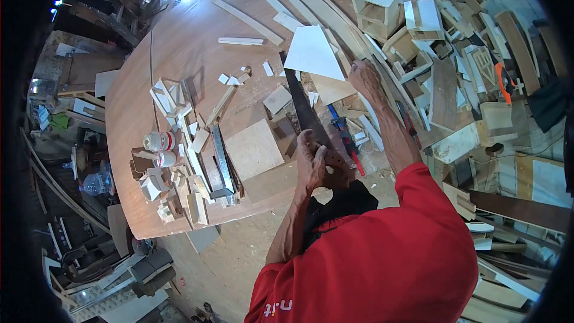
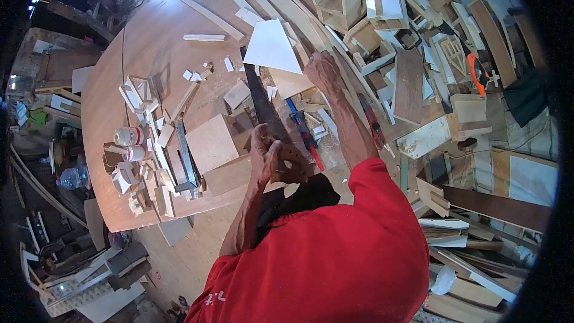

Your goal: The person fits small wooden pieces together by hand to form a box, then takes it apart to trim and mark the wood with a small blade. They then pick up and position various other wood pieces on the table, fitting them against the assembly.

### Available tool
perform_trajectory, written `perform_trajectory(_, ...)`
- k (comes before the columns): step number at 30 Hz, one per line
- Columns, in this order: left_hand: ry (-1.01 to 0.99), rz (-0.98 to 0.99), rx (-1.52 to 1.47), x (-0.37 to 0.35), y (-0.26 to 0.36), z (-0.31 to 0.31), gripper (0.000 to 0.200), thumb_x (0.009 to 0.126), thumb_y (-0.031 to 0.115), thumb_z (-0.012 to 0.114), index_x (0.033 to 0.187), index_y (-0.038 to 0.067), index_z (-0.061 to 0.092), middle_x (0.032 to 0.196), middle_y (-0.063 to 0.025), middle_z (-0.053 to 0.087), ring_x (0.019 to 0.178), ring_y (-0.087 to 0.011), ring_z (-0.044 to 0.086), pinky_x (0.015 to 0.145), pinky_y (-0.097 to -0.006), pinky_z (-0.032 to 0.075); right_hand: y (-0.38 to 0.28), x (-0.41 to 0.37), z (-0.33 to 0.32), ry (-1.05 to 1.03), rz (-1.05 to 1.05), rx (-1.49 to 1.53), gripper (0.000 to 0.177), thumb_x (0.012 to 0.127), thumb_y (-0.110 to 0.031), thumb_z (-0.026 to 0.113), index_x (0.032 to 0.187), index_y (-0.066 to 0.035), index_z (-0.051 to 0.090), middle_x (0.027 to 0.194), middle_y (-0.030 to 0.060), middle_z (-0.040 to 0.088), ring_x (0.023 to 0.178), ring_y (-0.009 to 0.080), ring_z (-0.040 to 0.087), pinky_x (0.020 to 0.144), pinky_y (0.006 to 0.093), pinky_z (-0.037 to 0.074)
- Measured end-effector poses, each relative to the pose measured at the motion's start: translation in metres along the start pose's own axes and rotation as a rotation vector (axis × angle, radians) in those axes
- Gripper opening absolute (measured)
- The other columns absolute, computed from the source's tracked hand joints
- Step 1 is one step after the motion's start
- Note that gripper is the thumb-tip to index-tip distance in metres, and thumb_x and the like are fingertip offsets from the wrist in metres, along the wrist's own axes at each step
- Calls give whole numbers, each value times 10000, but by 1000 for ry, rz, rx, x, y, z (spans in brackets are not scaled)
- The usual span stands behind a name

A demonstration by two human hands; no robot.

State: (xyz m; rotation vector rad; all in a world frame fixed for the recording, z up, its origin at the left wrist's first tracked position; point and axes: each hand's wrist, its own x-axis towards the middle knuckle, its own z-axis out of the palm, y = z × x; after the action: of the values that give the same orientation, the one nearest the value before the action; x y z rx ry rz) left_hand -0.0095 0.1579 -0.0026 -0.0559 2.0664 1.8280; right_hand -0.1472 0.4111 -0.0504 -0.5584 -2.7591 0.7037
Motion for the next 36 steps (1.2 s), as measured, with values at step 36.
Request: perform_trajectory(36, -159, 226, 13, 32, -23, 13, 547, 946, -33, 363, 1449, 7, 153, 1152, -221, 631, 1014, -241, 646, 831, -289, 504, -20, 1, 8, 178, 81, 60, 228, 811, -169, 593, 1005, -60, 642, 1035, 139, 574, 978, 309, 566, 847, 410, 481)
